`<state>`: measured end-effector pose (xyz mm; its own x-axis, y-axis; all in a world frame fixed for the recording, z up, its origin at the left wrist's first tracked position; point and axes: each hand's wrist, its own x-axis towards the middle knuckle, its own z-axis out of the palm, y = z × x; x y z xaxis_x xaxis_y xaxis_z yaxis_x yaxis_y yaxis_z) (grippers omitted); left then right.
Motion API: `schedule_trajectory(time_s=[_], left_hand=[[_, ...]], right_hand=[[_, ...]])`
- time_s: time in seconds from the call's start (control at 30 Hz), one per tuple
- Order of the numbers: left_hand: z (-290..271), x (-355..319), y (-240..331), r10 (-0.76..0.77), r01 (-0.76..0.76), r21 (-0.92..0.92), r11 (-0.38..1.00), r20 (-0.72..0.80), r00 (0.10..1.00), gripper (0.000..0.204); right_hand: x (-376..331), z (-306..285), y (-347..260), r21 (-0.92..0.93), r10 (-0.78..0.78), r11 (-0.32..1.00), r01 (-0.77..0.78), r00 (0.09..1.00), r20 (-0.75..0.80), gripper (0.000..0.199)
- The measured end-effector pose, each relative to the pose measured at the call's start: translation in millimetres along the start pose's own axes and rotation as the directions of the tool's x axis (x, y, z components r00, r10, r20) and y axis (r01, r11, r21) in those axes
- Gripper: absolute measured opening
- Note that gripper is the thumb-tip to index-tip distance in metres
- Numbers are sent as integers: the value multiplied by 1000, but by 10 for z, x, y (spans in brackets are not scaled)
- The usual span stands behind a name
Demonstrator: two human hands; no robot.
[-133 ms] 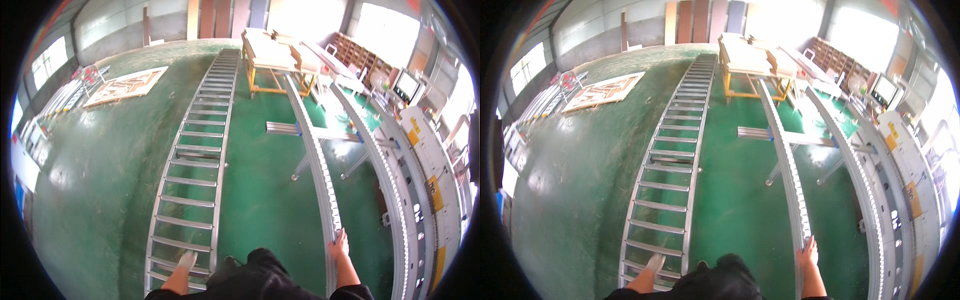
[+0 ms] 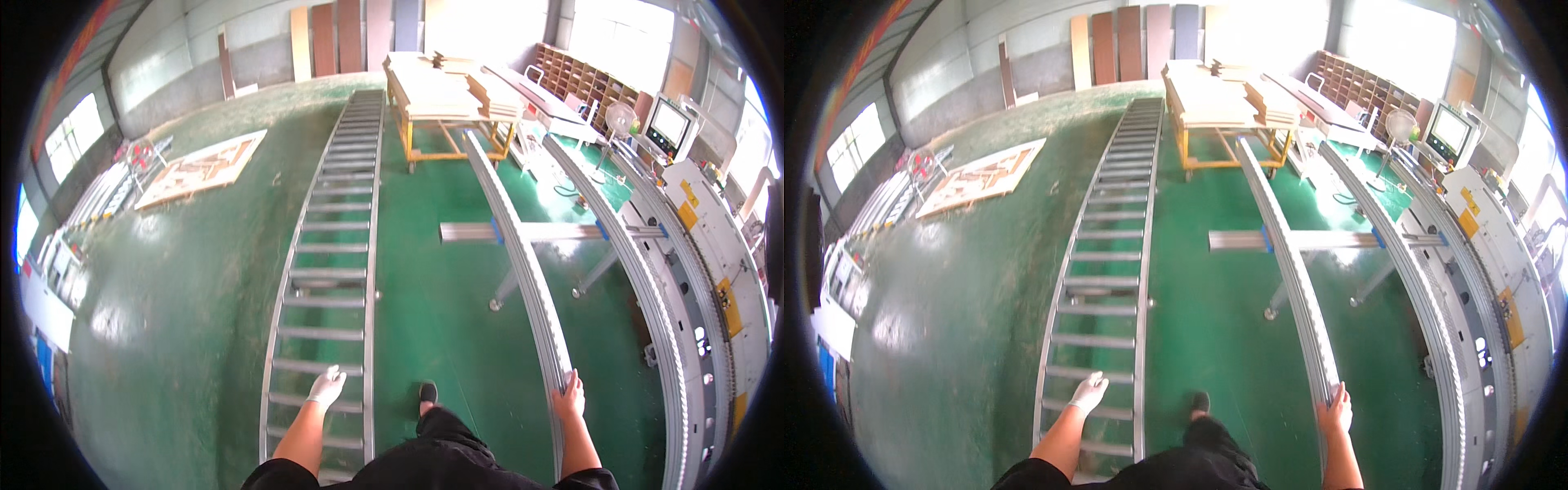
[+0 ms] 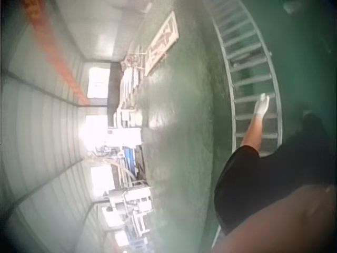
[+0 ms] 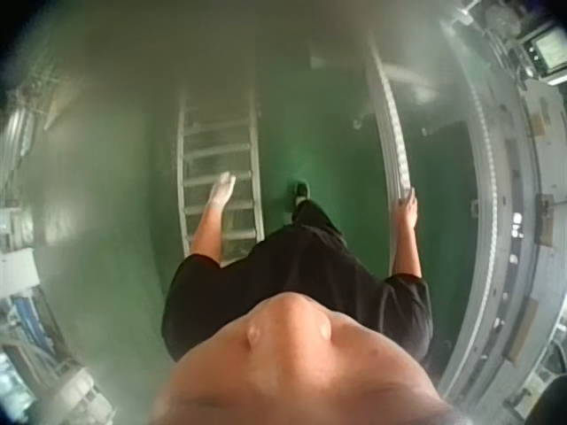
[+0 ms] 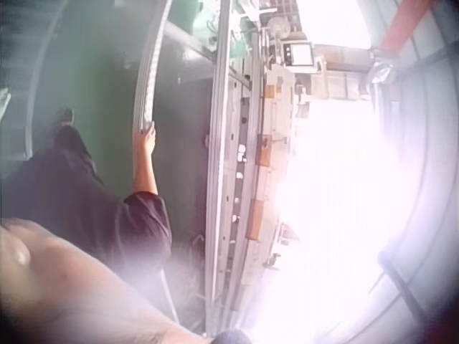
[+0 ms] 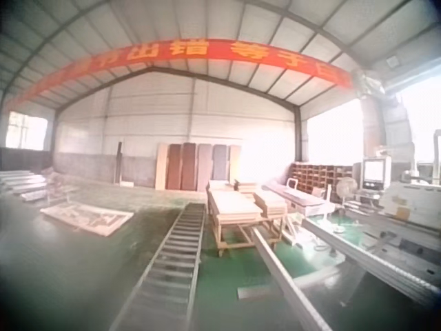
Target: The person picks up rectangular boards one at a time and feeds them into an industrial edge-banding or processing machine.
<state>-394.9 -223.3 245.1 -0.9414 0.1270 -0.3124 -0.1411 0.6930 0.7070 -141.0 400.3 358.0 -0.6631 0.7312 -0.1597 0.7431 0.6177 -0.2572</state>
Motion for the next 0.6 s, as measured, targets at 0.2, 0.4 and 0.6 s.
schedule_trajectory(time_s=[0.2,0.4,0.6], left_hand=[[-614,2588,569,131,-140,-11,990,-285,950,44],[-550,2632,-337,348,-511,602,613,375,859,20],[-669,4372,417,-356,175,457,872,348,867,28]], right_hand=[[2371,101,-1865,-99,-83,992,82,996,-11,105],[4605,169,-3463,32,-119,992,120,993,-20,96],[6747,332,-4625,175,-67,982,71,997,-28,77]])
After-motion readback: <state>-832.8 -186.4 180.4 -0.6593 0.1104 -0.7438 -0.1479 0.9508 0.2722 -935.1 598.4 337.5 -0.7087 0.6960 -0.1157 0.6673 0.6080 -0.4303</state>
